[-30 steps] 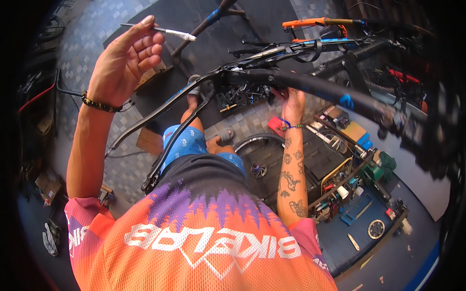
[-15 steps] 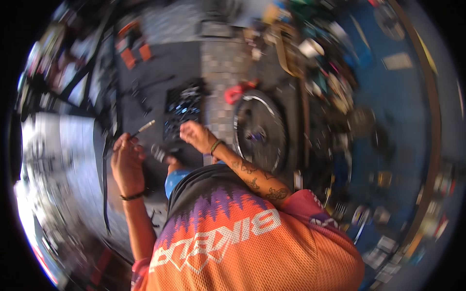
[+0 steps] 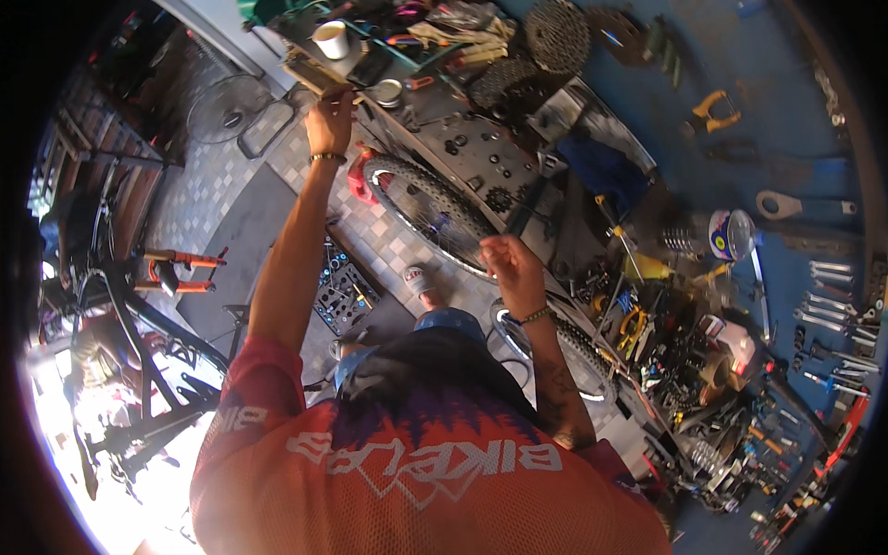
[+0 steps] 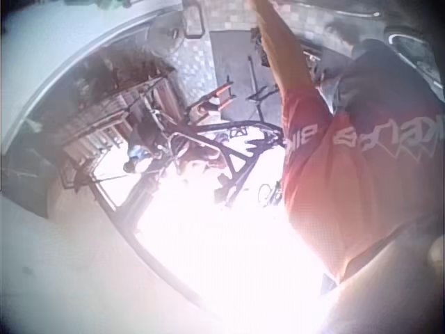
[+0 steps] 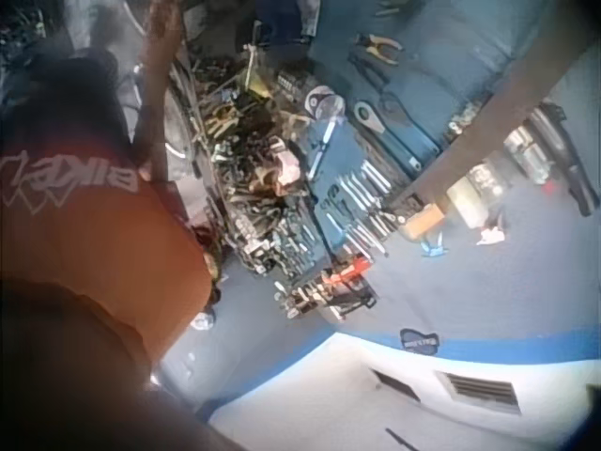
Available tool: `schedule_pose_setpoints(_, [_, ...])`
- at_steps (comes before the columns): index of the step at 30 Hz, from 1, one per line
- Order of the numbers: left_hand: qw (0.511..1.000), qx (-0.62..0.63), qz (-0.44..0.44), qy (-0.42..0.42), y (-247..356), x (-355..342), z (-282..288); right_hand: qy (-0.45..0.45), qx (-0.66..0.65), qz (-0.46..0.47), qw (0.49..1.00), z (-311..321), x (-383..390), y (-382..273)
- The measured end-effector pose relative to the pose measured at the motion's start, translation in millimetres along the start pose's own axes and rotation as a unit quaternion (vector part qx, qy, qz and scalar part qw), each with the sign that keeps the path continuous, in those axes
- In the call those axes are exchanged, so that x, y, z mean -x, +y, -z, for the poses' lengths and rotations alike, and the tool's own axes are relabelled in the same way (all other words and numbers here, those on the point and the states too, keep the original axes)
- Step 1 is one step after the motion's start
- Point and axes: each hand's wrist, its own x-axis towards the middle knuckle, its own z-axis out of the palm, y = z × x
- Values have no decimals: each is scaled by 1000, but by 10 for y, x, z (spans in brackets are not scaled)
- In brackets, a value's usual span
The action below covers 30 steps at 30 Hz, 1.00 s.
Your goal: The person works on a bicycle frame mounted on a repair stand. They use a small brush to apply lubricant to the headset area, then use a blue cloth to wipe the component. The person handles tools and parts on a workbench while performing the maintenance.
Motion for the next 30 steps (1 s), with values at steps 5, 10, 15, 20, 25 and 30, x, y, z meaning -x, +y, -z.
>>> schedule_pose_setpoints(5, [996, -75, 40, -21, -437, -149, -488, 190, 218, 94, 953, 367, -201, 35])
schedule_pose_setpoints(10, [982, 82, 143, -91, -199, -8, -519, 178, 395, 134, 891, 545, -458, 7])
schedule_pose_setpoints(15, [959, 110, 244, -96, -170, 322, -300, 116, 482, 239, 835, 682, -756, 290])
schedule_pose_setpoints(20, [921, 205, 173, -283, 221, 1773, -450, 136, 449, 250, 847, 688, -783, 171])
schedule_pose_setpoints(25, [903, 247, 27, -350, 1417, 2285, -567, 62, 320, 234, 916, 343, -612, -564])
schedule_pose_setpoints(30, [851, 311, 234, -352, 1362, 2152, -234, 74, 336, 206, 916, 291, -1241, -564])
